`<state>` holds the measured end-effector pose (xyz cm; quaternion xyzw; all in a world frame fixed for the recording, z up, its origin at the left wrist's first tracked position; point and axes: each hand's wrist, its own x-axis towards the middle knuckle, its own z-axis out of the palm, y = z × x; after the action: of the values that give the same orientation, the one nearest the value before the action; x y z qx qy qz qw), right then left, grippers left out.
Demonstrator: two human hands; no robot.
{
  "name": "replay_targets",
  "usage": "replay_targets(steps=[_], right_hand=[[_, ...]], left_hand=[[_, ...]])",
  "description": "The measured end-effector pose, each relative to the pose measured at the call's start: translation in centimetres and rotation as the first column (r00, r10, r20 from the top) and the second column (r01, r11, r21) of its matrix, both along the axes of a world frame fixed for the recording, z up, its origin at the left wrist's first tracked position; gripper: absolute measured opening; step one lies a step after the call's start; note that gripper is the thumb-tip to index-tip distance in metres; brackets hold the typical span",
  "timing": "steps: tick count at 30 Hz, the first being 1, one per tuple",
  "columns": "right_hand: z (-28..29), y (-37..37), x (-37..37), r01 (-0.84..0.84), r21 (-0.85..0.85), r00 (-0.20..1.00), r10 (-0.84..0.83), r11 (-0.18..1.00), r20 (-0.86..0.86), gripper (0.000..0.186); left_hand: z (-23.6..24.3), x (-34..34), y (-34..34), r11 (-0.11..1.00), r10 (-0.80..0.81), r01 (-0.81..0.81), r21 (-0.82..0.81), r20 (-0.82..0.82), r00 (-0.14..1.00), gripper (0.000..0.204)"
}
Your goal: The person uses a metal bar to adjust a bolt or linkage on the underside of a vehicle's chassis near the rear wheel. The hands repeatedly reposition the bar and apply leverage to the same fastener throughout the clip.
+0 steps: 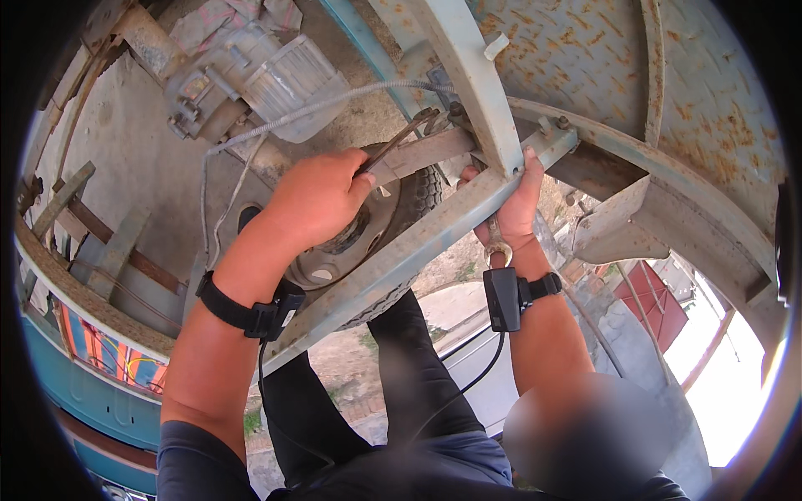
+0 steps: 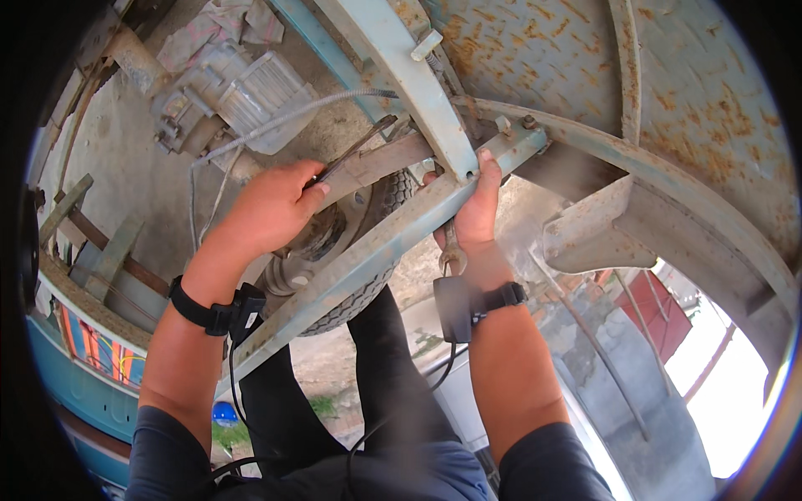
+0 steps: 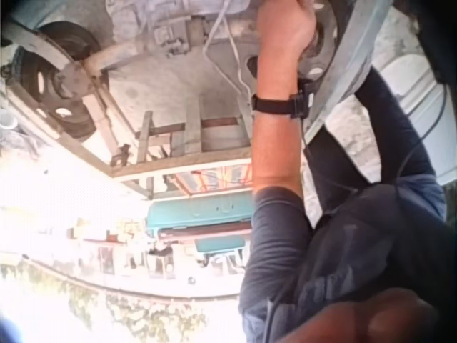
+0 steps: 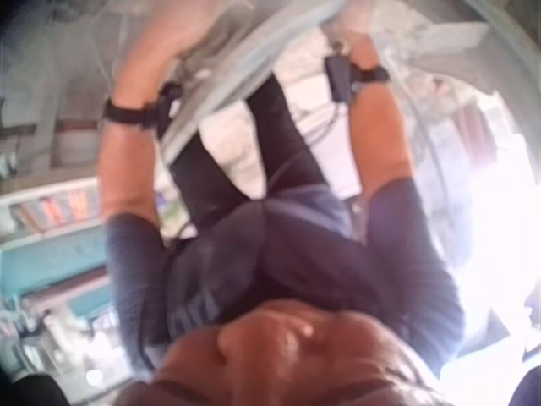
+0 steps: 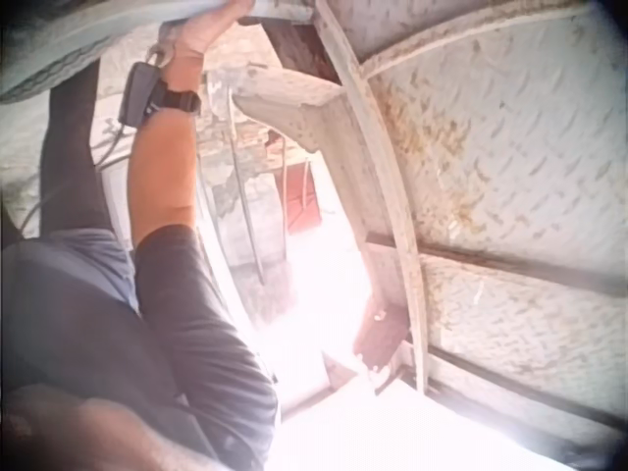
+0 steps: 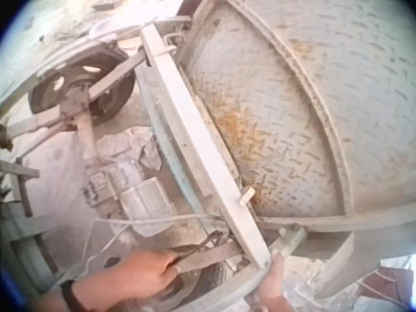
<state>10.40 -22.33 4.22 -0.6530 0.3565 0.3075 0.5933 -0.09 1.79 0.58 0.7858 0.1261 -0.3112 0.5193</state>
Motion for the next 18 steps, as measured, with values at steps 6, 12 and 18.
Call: replay_targets(steps=[6,12,18], right_hand=[[-0.1,0.2,0.0,0.025,0.057,1.0,-0.025,0.998,0.012,0.068],[0.3,0.3,0.0,-0.012,0.055,1.0,0.012,0.998,0.003,0.069],[0.3,0.0,0.1,-0.056,0.054,0.998,0.056,0.997,0.002,0.071]], left_hand=[[-4.1,-0.6,-0.3,0.996,0.039,-0.027,-0.079,0.159,0.986,0.03],[-7.4,-0.3,-1.0,0.99,0.102,-0.084,-0.117,0.161,0.982,0.032],[-9.2,-0.1,-1.9,0.971,0.162,-0.132,-0.197,0.145,0.976,0.032]])
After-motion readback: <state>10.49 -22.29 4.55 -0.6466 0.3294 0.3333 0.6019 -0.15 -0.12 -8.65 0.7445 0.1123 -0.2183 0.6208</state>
